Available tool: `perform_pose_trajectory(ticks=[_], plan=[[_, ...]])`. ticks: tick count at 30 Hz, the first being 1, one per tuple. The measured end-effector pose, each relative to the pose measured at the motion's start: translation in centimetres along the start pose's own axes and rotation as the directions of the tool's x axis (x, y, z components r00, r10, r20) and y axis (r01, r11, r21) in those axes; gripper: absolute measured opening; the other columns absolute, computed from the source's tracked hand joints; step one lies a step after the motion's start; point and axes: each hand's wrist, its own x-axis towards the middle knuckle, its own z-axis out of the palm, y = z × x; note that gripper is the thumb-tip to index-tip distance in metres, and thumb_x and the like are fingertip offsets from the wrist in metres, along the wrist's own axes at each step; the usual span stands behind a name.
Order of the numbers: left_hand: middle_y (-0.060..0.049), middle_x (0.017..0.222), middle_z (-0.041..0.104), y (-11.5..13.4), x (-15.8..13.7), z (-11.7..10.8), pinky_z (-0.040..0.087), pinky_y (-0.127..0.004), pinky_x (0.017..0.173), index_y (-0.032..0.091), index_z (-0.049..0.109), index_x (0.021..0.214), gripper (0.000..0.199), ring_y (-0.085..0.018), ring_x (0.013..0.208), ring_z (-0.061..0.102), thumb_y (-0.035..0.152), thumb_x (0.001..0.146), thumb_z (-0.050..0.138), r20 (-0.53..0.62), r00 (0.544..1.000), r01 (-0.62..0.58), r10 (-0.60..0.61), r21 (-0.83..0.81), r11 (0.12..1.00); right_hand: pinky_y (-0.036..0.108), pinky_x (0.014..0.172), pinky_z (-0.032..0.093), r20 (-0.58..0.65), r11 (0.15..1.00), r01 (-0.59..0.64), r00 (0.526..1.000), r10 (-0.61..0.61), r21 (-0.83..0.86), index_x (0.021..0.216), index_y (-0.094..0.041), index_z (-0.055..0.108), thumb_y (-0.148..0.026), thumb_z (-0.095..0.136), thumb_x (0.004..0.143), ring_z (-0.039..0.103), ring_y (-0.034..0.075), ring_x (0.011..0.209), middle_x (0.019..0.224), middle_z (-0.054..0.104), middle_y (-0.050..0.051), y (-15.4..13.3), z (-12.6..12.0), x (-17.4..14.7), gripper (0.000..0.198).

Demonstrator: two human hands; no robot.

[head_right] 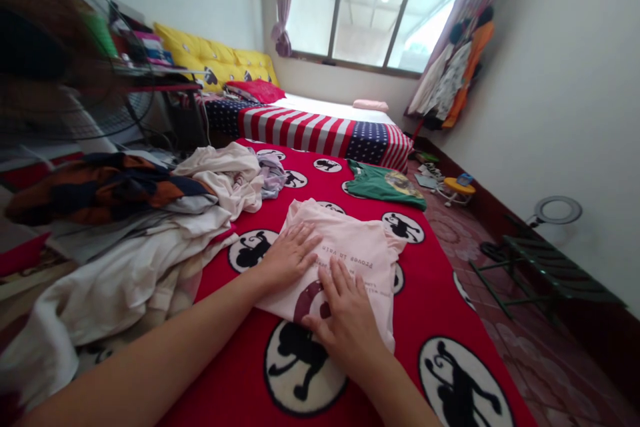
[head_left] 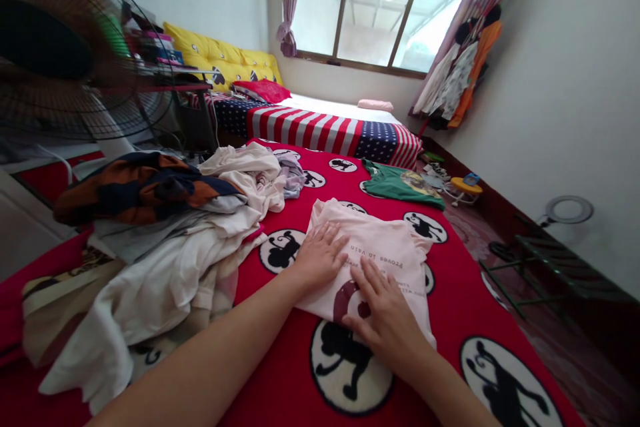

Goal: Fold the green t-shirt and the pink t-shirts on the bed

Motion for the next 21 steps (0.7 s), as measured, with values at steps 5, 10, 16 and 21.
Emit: perform_pose_trajectory(ticks=[5, 10, 16, 21], plan=[[-0.007, 0.159, 0.025, -2.9, 1.2, -0.6, 0.017, -0.056, 0.117, 0.027, 0.045, 0.143, 0.050, -0.028, 0.146, 0.024, 0.039, 0.095, 0.044, -0.067, 0.988, 0.135, -0.137, -0.033, 0.990, 0.061, 0.113, 0.025, -0.029, 0.995, 0.094, 0.995, -0.095, -0.042, 0.151, -0.024, 0.033, -0.065, 0.062, 0.077, 0.016, 0.037, 0.147, 0.160, 0.020, 0.011, 0.0, 0.7, -0.9, 0.090], [-0.008, 0.145, 0.050, -4.4, 1.7, -0.4, 0.024, -0.052, 0.117, 0.023, 0.060, 0.129, 0.045, -0.029, 0.137, 0.042, 0.024, 0.084, 0.060, -0.270, 0.942, 0.118, -0.201, -0.293, 0.949, 0.056, 0.108, 0.040, -0.099, 0.974, 0.140, 0.982, -0.159, -0.176, 0.143, -0.022, 0.047, -0.035, 0.060, 0.088, 0.034, 0.037, 0.140, 0.150, 0.041, 0.007, -0.5, 0.9, -0.7, 0.058], [-0.012, 0.121, 0.067, -5.3, 2.0, -0.8, 0.046, -0.035, 0.105, 0.012, 0.065, 0.116, 0.036, -0.021, 0.113, 0.062, 0.010, 0.084, 0.051, -0.423, 0.835, 0.105, -0.352, -0.504, 0.857, 0.041, 0.098, 0.053, -0.289, 0.966, 0.212, 0.925, -0.246, -0.146, 0.130, -0.015, 0.061, -0.019, 0.040, 0.097, 0.048, 0.031, 0.132, 0.134, 0.060, 0.006, -0.2, 2.2, -1.0, 0.040], [-0.011, 0.115, 0.069, -5.8, 2.2, -0.6, 0.049, -0.036, 0.101, 0.013, 0.067, 0.113, 0.034, -0.022, 0.109, 0.064, 0.008, 0.082, 0.054, -0.446, 0.804, 0.066, -0.394, -0.592, 0.803, 0.033, 0.084, 0.057, -0.383, 0.932, 0.088, 0.922, 0.058, 0.352, 0.118, -0.018, 0.067, -0.035, 0.043, 0.097, 0.071, 0.024, 0.099, 0.106, 0.075, 0.007, 1.1, -0.8, -0.3, 0.037]])
